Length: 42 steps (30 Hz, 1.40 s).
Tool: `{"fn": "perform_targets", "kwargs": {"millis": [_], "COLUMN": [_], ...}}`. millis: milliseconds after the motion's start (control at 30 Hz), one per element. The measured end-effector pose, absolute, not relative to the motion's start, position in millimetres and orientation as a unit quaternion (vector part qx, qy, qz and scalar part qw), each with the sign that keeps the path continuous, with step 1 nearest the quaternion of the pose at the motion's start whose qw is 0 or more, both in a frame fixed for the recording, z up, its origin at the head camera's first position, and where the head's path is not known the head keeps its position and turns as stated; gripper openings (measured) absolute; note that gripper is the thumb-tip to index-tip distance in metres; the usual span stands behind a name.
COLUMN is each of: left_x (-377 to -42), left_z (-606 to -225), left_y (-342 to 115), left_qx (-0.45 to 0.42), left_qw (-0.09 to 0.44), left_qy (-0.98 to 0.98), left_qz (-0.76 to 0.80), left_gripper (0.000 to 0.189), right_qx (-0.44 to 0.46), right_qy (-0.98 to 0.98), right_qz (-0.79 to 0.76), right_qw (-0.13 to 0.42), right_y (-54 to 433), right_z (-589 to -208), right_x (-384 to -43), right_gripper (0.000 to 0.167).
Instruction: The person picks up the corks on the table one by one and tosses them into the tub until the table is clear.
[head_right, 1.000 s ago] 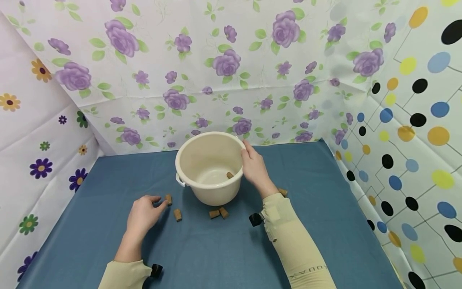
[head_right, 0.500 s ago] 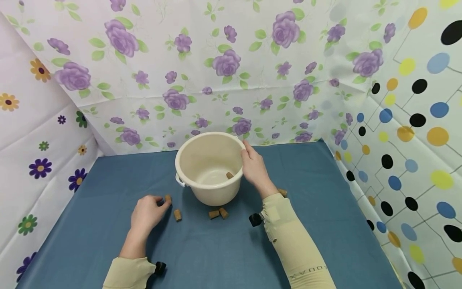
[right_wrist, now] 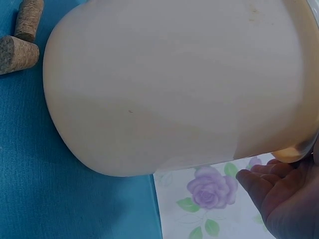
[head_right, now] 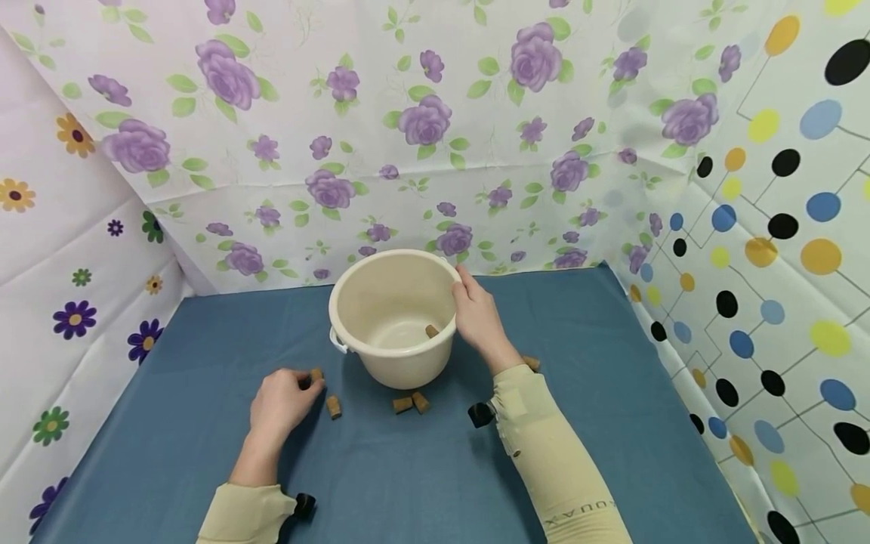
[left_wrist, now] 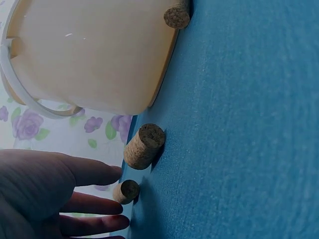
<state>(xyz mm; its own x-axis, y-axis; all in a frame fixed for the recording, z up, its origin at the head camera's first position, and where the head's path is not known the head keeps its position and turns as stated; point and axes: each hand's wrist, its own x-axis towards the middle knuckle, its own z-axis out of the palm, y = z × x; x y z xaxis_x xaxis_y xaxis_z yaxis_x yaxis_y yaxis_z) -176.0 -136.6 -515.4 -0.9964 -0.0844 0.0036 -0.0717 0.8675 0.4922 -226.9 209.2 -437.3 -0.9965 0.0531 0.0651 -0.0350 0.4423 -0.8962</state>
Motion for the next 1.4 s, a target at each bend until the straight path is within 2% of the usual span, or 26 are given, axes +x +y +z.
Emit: {"fn": "perform_targets", "kwargs": {"millis": [467,700,1400], "left_x": [-185.4,-187.2,-187.1], "left_z": [-517.2,-516.7,-518.3], "left_y": [-130.6,-128.4,-126.5], "left_qx": [0.044,0.048,0.022], "left_qw": [0.016,0.015,0.013], "left_qy": [-0.971,-0.971,-0.971], "left_qz": [-0.236,-0.233,-0.239], "left_gripper": [0.032,0.047,0.047], "right_qx": [-0.004,-0.005,-0.005], "right_qy": [-0.848,-0.852,-0.85], "right_qz": [0.529,0.523,0.525], "right_qw": [0.042,0.035,0.035], "right_y": [208.3,209.0,209.1], "right_z": [-436.6,-439.3,-438.6], "right_x": [-226.2,-227.9,-228.0], "right_gripper": [0.057,0.058,0.058]}}
